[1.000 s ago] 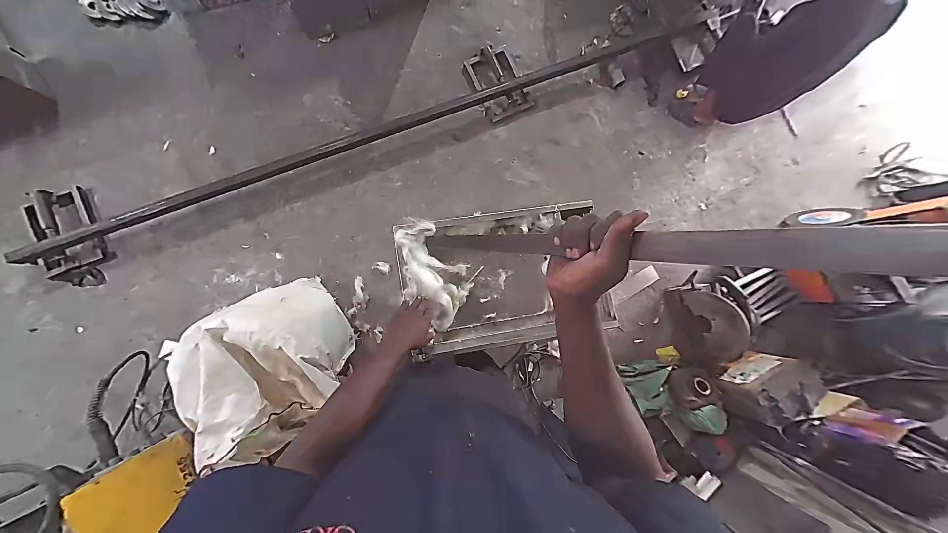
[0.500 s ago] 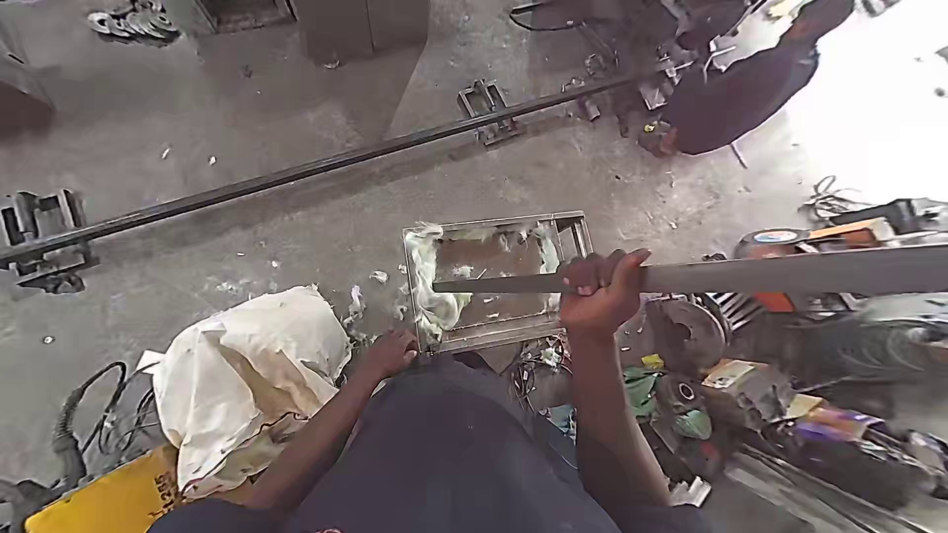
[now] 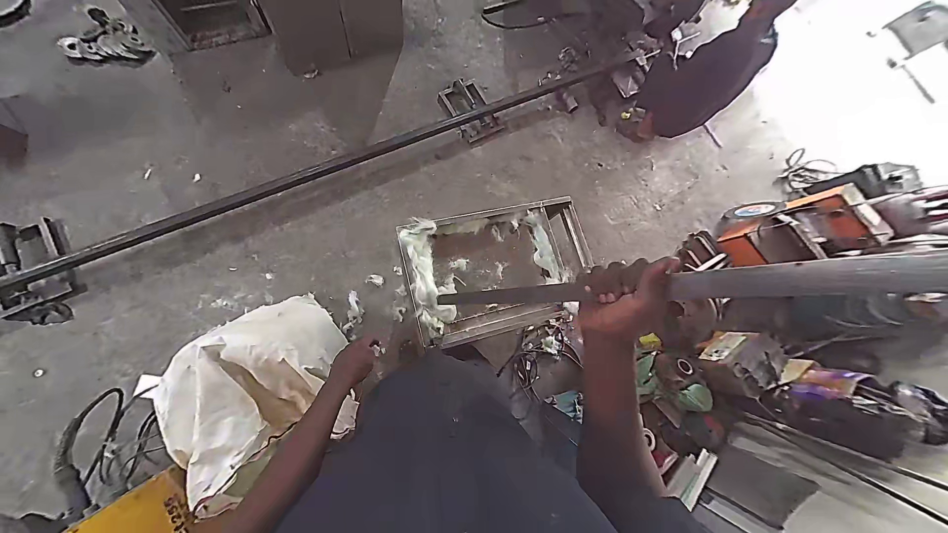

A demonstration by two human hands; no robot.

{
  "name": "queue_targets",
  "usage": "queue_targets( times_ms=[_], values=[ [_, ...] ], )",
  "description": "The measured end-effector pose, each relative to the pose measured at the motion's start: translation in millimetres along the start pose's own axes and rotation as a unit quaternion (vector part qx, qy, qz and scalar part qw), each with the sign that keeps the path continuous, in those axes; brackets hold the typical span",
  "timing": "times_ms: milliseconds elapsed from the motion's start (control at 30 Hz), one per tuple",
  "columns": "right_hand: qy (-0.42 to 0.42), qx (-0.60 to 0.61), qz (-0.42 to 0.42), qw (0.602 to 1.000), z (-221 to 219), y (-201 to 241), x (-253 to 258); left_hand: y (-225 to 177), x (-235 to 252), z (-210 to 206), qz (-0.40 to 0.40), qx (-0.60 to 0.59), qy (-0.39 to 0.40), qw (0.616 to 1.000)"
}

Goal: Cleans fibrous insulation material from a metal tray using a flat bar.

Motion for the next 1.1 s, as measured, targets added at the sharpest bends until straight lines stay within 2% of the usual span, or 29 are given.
queue_targets(
  times_ms=[100,200,300,367,467,600,733,933,1100],
  values=[
    [-0.014,-0.037,0.043,0.998,14,36,20,22,-13,3,0.059,-0.04,0.006,0.997],
    [-0.055,-0.046,0.073,0.995,33,56,40,52,-22,-6,0.073,-0.044,0.014,0.996],
    [-0.097,-0.037,0.064,0.993,40,44,35,76,-28,-22,0.075,-0.016,0.021,0.997],
    [-0.101,-0.029,0.036,0.994,34,23,14,86,-33,-29,0.107,-0.037,0.016,0.993],
    [-0.072,0.003,0.008,0.997,21,4,-14,96,-40,-38,0.138,-0.075,0.001,0.988],
    [0.011,0.019,0.052,0.998,9,38,-6,105,-39,-50,0.112,-0.091,0.014,0.989],
    [0.042,0.034,0.081,0.995,-14,69,7,104,-38,-59,0.107,-0.109,0.024,0.988],
    [0.087,0.081,0.031,0.992,-34,20,-21,98,-40,-71,0.092,-0.139,0.045,0.985],
    [0.099,0.057,0.035,0.993,-35,54,-11,117,-35,-94,0.106,-0.163,0.051,0.98]
  ],
)
Point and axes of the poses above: each hand's wrist, its own x-axis towards the middle knuckle, its own z-axis out of the back of the hand, y = z × x, the point moved 4 cm from there along x, towards the middle knuckle, and after that the axes turned 8 degrees about z, right-handed, at the moved point
